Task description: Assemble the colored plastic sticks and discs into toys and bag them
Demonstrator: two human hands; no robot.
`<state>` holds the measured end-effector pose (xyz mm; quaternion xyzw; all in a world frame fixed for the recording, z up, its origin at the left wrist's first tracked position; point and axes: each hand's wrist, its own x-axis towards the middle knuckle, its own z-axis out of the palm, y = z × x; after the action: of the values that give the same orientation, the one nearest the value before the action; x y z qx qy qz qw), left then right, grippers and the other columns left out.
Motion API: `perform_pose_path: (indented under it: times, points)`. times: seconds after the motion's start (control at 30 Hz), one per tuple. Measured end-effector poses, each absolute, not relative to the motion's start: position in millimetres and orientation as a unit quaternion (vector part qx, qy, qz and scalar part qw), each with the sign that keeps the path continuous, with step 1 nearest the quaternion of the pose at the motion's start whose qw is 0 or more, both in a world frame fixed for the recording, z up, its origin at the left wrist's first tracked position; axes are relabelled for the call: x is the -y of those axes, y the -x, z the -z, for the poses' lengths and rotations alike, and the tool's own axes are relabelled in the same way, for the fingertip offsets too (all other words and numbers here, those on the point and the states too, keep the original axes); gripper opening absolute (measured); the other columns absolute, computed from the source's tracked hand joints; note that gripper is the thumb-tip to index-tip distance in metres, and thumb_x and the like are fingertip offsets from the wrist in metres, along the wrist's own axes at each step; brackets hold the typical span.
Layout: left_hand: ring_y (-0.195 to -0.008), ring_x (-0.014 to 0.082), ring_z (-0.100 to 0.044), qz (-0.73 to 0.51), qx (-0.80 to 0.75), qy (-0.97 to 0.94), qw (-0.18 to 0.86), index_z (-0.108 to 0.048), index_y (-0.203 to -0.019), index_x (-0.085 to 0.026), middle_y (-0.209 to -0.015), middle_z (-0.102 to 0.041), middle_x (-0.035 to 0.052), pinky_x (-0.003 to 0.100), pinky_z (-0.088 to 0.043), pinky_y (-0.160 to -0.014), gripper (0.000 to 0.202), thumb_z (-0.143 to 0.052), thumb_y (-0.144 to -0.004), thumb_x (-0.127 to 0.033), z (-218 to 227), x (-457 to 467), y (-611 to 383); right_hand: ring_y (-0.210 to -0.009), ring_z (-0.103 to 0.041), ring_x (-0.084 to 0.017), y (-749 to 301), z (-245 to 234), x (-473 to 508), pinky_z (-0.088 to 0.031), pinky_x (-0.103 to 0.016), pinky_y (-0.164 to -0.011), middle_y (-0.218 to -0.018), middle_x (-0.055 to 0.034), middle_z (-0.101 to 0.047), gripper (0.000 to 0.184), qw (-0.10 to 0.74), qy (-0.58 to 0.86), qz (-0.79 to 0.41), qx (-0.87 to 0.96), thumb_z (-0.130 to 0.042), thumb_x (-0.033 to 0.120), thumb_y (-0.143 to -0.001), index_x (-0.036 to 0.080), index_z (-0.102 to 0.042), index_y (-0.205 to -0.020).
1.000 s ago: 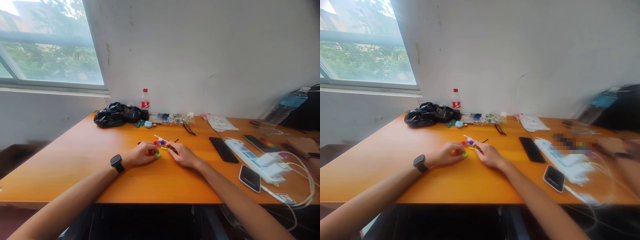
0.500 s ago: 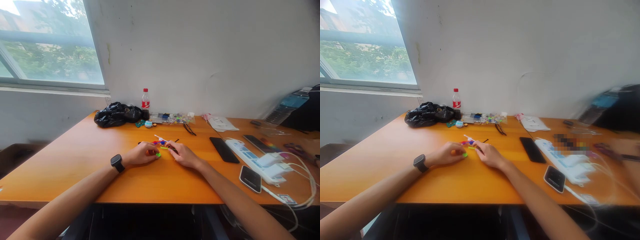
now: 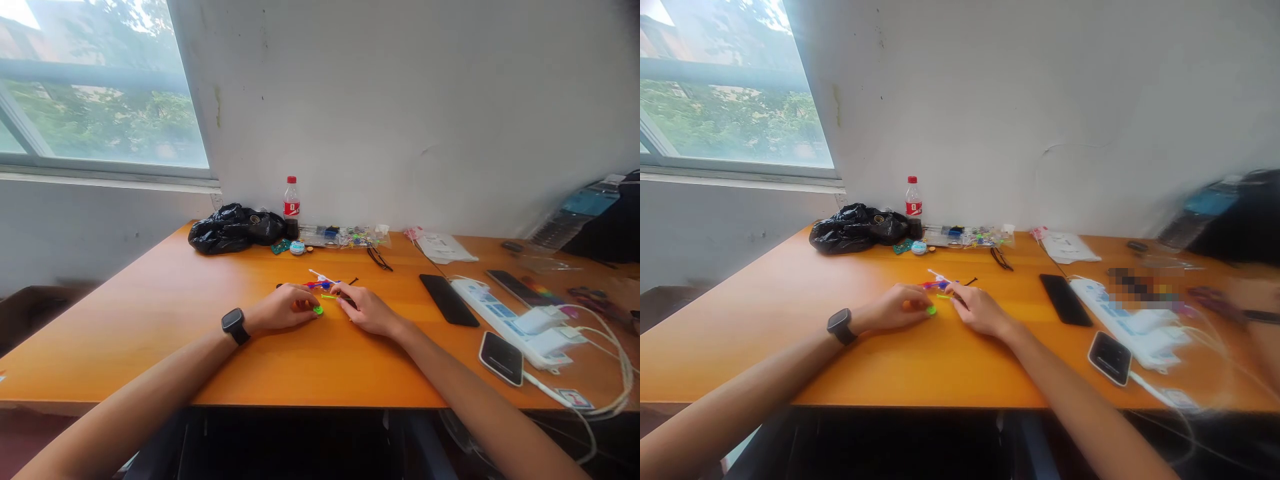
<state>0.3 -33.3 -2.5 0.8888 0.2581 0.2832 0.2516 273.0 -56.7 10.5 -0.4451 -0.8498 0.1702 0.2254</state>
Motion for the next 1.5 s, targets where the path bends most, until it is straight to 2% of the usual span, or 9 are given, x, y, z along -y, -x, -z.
perform_pose_path:
  times: [0.53, 1.1, 1.33, 1.5]
  points:
    - [-0.071, 0.013, -0.061, -0.271, -0.261, -0.895, 0.241, -0.079, -0.102, -0.021, -0.088, -0.074, 0.0032, 0.024, -0.048, -0.07, 0.018, -0.069, -0.097, -0.036, 3.9, 32.2, -0.2, -0.076, -0.064, -0.018, -272.5, -10.4, 56.6, -0.042, -0.028, -0.073, -0.1, -0.0065, -0.075, 0.025, 0.221, 0.443, -0.17, 0.852, -0.05, 0.028, -0.105, 0.023, -0.066, -0.123]
    - [-0.071, 0.0131, -0.061, -0.263, -0.268, -0.895, 0.242, -0.079, -0.103, -0.021, -0.088, -0.075, 0.0032, 0.023, -0.048, -0.07, 0.019, -0.068, -0.097, -0.035, 3.7, 32.5, 0.0, -0.084, -0.068, -0.021, -273.3, -8.6, 55.0, -0.046, -0.03, -0.078, -0.106, -0.0082, -0.076, 0.025, 0.222, 0.432, -0.178, 0.856, -0.048, 0.025, -0.104, 0.022, -0.066, -0.122]
    - [-0.07, 0.0131, -0.06, -0.268, -0.263, -0.897, 0.232, -0.079, -0.101, -0.021, -0.085, -0.074, 0.0032, 0.024, -0.048, -0.07, 0.018, -0.068, -0.097, -0.035, 3.9, 32.7, 0.1, -0.075, -0.065, -0.019, -274.3, -3.8, 52.1, -0.045, -0.028, -0.07, -0.094, -0.0045, -0.073, 0.029, 0.263, 0.43, -0.177, 0.845, -0.048, 0.025, -0.106, 0.025, -0.062, -0.13]
    - [-0.071, 0.0132, -0.062, -0.276, -0.262, -0.9, 0.212, -0.079, -0.102, -0.022, -0.086, -0.074, 0.0029, 0.024, -0.047, -0.069, 0.018, -0.069, -0.098, -0.036, 3.6, 34.3, -2.7, -0.096, -0.071, -0.022, -272.3, -4.3, 50.2, -0.052, -0.033, -0.087, -0.11, -0.008, -0.076, 0.022, 0.315, 0.387, -0.181, 0.848, -0.051, 0.026, -0.105, 0.024, -0.068, -0.12]
